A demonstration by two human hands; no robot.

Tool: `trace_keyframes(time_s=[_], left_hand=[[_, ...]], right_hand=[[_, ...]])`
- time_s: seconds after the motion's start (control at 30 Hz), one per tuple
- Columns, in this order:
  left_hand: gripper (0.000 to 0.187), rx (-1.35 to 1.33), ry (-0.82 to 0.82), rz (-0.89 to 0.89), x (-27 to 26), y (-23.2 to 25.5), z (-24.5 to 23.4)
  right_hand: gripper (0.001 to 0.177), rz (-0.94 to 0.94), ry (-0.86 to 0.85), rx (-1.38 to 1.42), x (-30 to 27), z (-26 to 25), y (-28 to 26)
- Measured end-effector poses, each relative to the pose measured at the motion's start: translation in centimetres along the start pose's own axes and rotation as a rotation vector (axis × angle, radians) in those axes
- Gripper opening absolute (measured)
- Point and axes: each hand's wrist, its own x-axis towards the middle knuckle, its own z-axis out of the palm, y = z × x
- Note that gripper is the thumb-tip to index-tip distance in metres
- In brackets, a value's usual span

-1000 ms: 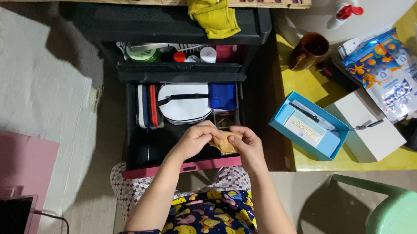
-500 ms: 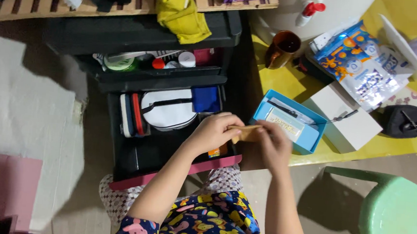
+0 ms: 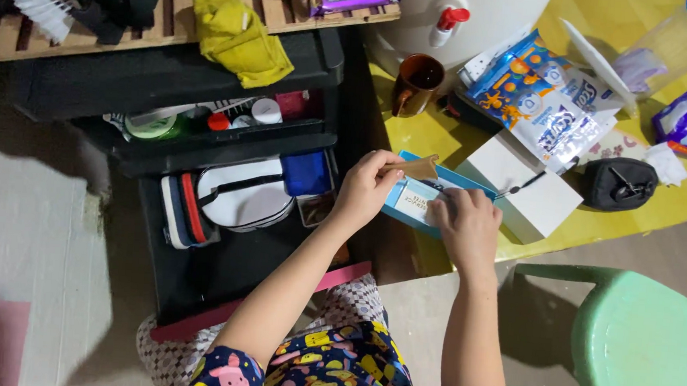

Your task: Organizing and arranging various small items within a storage drawer.

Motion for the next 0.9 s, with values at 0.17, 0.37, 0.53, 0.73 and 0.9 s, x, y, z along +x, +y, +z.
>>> trace_keyframes(time_s=[0.17, 0.37, 0.53, 0.73, 0.9], left_hand=[[0.018, 0.013, -0.001, 0.036, 1.3, -0.4, 1.2], [0.019, 0.143, -0.019, 0.156, 3.2, -0.5, 1.9], [0.019, 0.197, -0.028, 0.199, 4.1, -1.2, 2.7], [0.017, 0.261, -0.122, 0.244, 5.1, -1.4, 3.6], [0.014, 0.382, -0.066, 0.265, 5.1, -0.8, 3.6]], right_hand=[[0.028, 0.036, -0.045, -0.059, 0.0, 0.1, -0.2], [0.033, 0.026, -0.049, -0.055, 0.2, -0.2, -0.5], [0.034, 0.034, -0.034, -0.078, 0.1, 0.0, -0.5], [0.047, 0.023, 0.029, -0.052, -0.1, 0.3, 0.0], [0.062, -0.017, -0.042, -0.109, 0.3, 0.0, -0.3]])
